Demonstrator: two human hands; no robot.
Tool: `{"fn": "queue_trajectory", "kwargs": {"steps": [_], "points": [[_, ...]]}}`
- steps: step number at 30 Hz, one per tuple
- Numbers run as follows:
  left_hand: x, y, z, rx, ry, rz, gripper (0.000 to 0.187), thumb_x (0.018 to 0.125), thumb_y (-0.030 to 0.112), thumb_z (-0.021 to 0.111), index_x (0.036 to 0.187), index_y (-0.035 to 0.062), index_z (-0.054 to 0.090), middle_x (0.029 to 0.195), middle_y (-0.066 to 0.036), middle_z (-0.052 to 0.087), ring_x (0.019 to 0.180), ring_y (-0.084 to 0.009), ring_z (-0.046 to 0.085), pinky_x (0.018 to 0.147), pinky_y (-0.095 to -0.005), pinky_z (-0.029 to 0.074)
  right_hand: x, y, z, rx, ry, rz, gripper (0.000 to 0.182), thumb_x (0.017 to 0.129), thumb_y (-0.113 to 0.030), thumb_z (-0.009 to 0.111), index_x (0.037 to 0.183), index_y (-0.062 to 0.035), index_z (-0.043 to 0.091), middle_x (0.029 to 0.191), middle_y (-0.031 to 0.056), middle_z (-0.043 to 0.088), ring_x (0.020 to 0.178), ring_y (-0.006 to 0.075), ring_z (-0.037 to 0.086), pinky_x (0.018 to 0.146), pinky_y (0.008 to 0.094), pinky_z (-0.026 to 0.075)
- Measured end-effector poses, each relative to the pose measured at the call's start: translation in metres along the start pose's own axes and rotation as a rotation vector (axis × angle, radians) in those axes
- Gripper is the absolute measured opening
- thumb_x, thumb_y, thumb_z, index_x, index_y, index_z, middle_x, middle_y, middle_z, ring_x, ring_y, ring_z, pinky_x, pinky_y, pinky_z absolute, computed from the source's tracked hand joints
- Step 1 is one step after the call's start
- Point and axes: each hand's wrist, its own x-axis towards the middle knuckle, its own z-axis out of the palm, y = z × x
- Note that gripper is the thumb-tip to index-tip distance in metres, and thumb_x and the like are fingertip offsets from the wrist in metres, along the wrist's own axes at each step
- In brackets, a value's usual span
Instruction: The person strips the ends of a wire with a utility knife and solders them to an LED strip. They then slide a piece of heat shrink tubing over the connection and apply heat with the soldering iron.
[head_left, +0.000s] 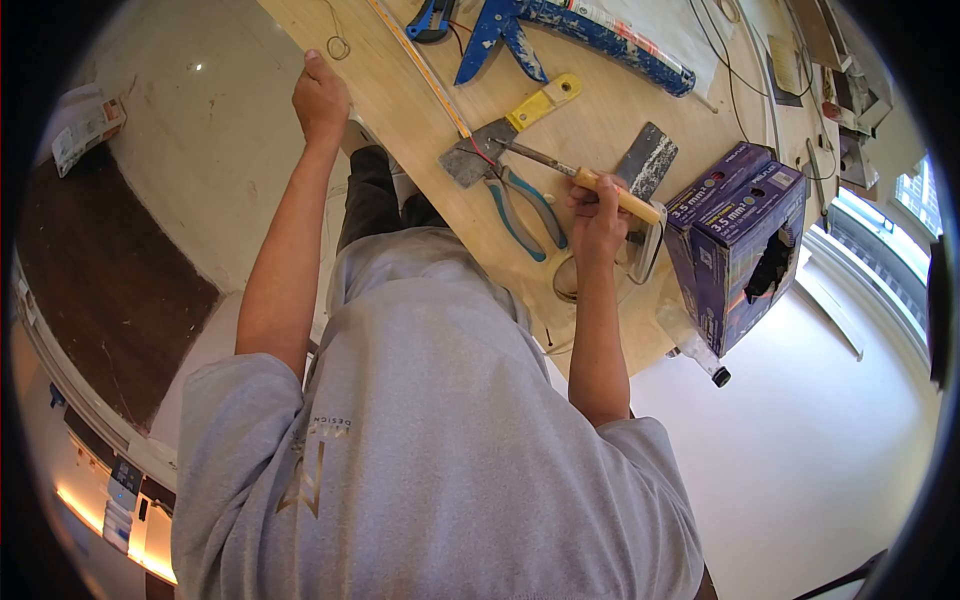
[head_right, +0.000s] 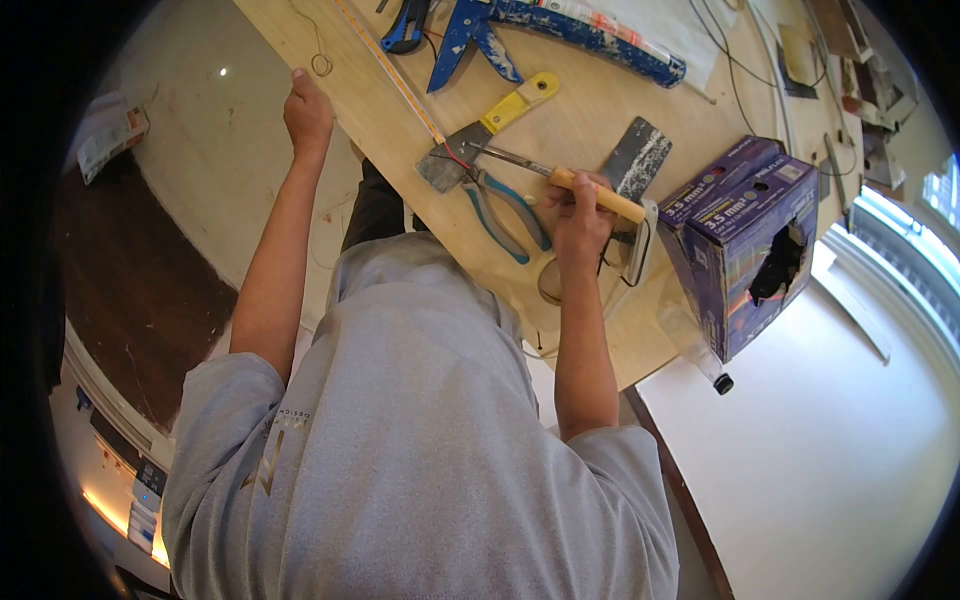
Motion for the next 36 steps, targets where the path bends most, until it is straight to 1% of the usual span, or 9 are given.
{"fn": "queue_trajectory", "kwargs": {"steps": [2,5,8,11,14,27,36], "points": [[0.0001,-0.0002,0.0002,0.006,0.002,0.002,0.067,0.099,0.046,0.025,0.091,-0.0070,0.066,0.090,-0.029,0.065,0.091,-0.0466,0.060,0.081,-0.0470,0.046,-0.0003,-0.0002,0.0005,-0.004,-0.003,-0.004,0.014,0.091,-0.015,0.060,0.094,-0.0014,0.059,0.079,0.0105,0.063,0.061,0.0159,0.061,0.054,0.0284,0.052],[0.0007,-0.0008,0.0007,0.010,0.000,-0.005,0.067,0.099,0.046,0.025,0.092,-0.0068,0.066,0.090,-0.029,0.065,0.091,-0.0462,0.060,0.081,-0.0468,0.046,-0.0005,-0.0013,-0.0002,-0.036,-0.029,-0.005,0.016,0.092,-0.020,0.060,0.096,-0.0045,0.058,0.077,0.0085,0.065,0.065,0.0161,0.063,0.059,0.0274,0.053],[0.0002,-0.0003,0.0002,0.014,-0.004,-0.005,0.067,0.099,0.047,0.025,0.093,-0.0065,0.065,0.091,-0.028,0.065,0.092,-0.0459,0.060,0.082,-0.0466,0.046,-0.0015,-0.0024,-0.0001,-0.046,-0.031,-0.009,0.016,0.092,-0.020,0.061,0.096,-0.0045,0.058,0.078,0.0083,0.065,0.065,0.0154,0.063,0.059,0.0273,0.053],[-0.0001,0.0003,-0.0004,0.018,-0.007,-0.008,0.067,0.099,0.047,0.025,0.093,-0.0064,0.066,0.091,-0.028,0.065,0.092,-0.0457,0.060,0.082,-0.0464,0.046,-0.0019,-0.0025,-0.0005,-0.037,-0.047,-0.013,0.017,0.092,-0.020,0.060,0.096,-0.0043,0.058,0.080,0.0082,0.065,0.066,0.0147,0.063,0.058,0.0272,0.053],[0.0007,-0.0010,-0.0002,0.010,-0.013,-0.013,0.067,0.099,0.047,0.025,0.092,-0.0065,0.065,0.091,-0.028,0.066,0.091,-0.0455,0.060,0.081,-0.0462,0.046,-0.0018,-0.0023,0.0017,-0.007,-0.016,-0.012,0.014,0.090,-0.014,0.060,0.094,-0.0006,0.058,0.079,0.0113,0.063,0.061,0.0162,0.061,0.054,0.0281,0.050],[0.0010,-0.0021,0.0017,-0.005,0.007,-0.016,0.068,0.099,0.047,0.026,0.088,-0.0074,0.065,0.087,-0.028,0.065,0.088,-0.0454,0.060,0.079,-0.0464,0.046,-0.0010,-0.0006,0.0004,0.029,-0.010,-0.009,0.015,0.090,-0.014,0.061,0.095,-0.0009,0.058,0.079,0.0116,0.063,0.059,0.0172,0.061,0.052,0.0301,0.052],[-0.0006,0.0010,0.0004,0.010,0.011,-0.014,0.067,0.099,0.046,0.027,0.090,-0.0078,0.065,0.089,-0.029,0.065,0.090,-0.0460,0.060,0.080,-0.0464,0.046,-0.0038,-0.0024,0.0047,0.016,-0.002,-0.031,0.014,0.092,-0.013,0.058,0.094,0.0005,0.058,0.078,0.0122,0.063,0.060,0.0169,0.060,0.051,0.0299,0.051]]}}
